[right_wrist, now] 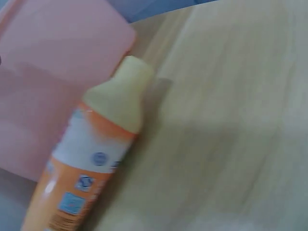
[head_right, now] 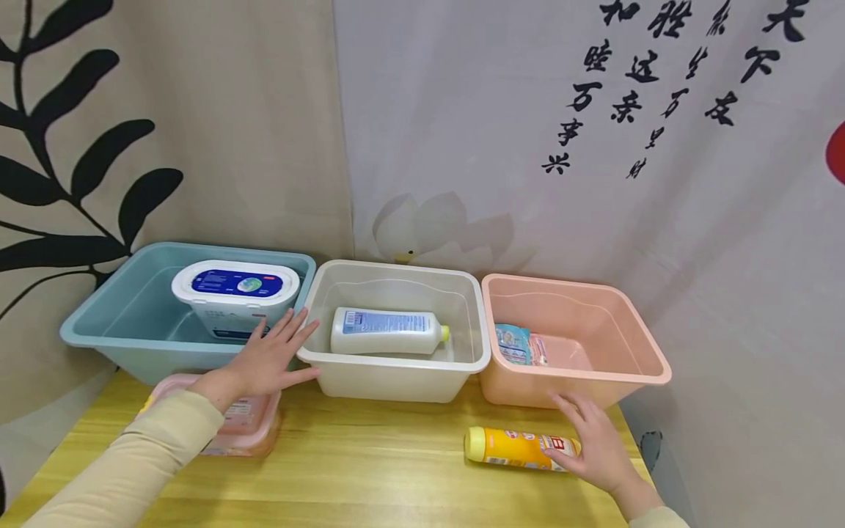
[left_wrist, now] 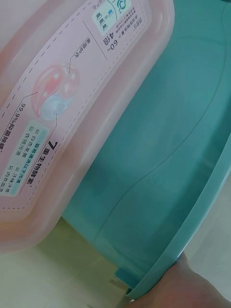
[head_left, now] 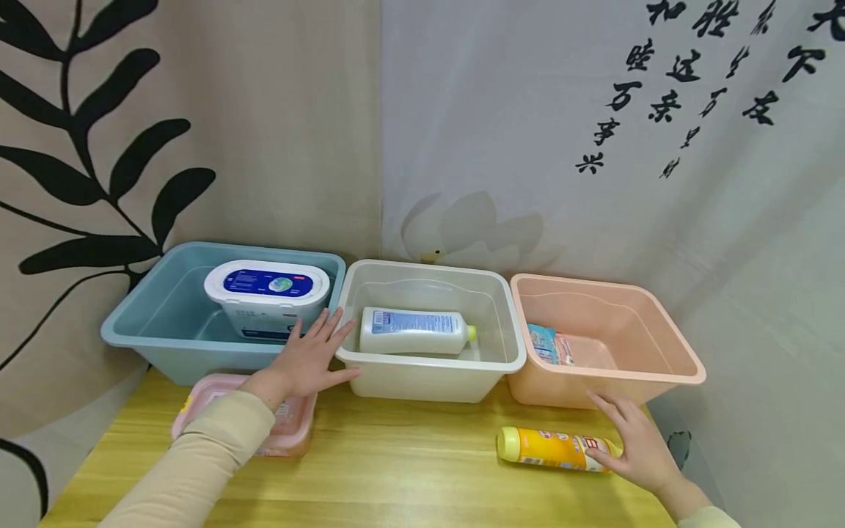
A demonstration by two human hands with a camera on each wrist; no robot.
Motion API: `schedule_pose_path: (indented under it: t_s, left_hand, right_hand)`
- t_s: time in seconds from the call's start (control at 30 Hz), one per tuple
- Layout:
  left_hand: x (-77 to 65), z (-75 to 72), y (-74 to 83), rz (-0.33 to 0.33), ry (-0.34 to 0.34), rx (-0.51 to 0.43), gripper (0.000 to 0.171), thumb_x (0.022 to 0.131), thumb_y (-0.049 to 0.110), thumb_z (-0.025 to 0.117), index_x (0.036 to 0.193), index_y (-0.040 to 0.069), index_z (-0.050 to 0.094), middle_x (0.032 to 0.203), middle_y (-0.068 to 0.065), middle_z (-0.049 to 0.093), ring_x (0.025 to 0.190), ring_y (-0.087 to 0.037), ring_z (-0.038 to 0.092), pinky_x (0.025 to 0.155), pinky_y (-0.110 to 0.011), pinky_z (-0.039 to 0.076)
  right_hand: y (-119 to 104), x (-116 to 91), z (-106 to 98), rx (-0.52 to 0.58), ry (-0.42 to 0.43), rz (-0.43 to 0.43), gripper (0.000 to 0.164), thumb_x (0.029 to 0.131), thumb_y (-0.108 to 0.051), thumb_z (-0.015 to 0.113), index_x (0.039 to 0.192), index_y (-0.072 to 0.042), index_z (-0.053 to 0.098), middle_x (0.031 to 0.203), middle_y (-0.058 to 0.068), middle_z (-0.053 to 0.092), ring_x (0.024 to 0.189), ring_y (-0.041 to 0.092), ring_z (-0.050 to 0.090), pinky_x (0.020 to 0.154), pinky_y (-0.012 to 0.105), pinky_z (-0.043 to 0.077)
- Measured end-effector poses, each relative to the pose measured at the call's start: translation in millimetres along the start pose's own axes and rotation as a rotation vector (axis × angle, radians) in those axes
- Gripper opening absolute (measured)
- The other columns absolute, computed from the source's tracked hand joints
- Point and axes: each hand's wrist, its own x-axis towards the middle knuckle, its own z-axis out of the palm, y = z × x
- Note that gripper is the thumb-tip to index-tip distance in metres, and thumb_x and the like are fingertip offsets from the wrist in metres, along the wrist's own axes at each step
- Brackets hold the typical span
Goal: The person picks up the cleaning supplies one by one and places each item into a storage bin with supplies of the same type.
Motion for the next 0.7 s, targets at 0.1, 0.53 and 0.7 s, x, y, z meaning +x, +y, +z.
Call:
schedule_pose_path:
  t_s: [0.1, 0.53, 0.7]
  left_hand:
    - [-0.7, -0.7, 0.2, -0.001, 0.001, -0.012, 0.088, 0.084, 0.065, 0.050, 0.150, 0.014, 0.022, 0.157, -0.015, 0.013, 0.144, -0.039, 0.009, 0.108, -0.069, 0.007]
    - [1.4, 1.4, -1.6, -0.010, -0.017, -0.012, 0.088, 0.083, 0.066, 0.049, 0.151, 0.016, 0.020, 0.158, -0.014, 0.010, 0.144, -0.038, 0.007, 0.108, -0.069, 0.007]
    - [1.8, 1.9, -2.0, -0.010, -0.019, -0.011, 0.089, 0.083, 0.067, 0.049, 0.150, 0.016, 0.020, 0.158, -0.014, 0.010, 0.144, -0.039, 0.007, 0.108, -0.070, 0.007]
  right_hand:
    - [2.4, -9.1, 5.0, 0.005, -0.004, 0.002, 0.092, 0.052, -0.037, 0.084, 0.133, -0.009, 0.051, 0.117, 0.015, 0.056, 0.101, 0.028, 0.051, 0.083, 0.037, 0.035]
    - [16.5, -41.9, 23.1, -0.027, -0.073, 0.081, 0.090, 0.053, -0.041, 0.086, 0.131, -0.012, 0.053, 0.116, 0.010, 0.056, 0.098, 0.025, 0.052, 0.079, 0.044, 0.041]
    - [20.2, -49.4, 27.9, -0.019, -0.127, 0.122, 0.088, 0.055, -0.038, 0.086, 0.132, -0.013, 0.051, 0.115, 0.011, 0.055, 0.098, 0.029, 0.055, 0.078, 0.051, 0.045]
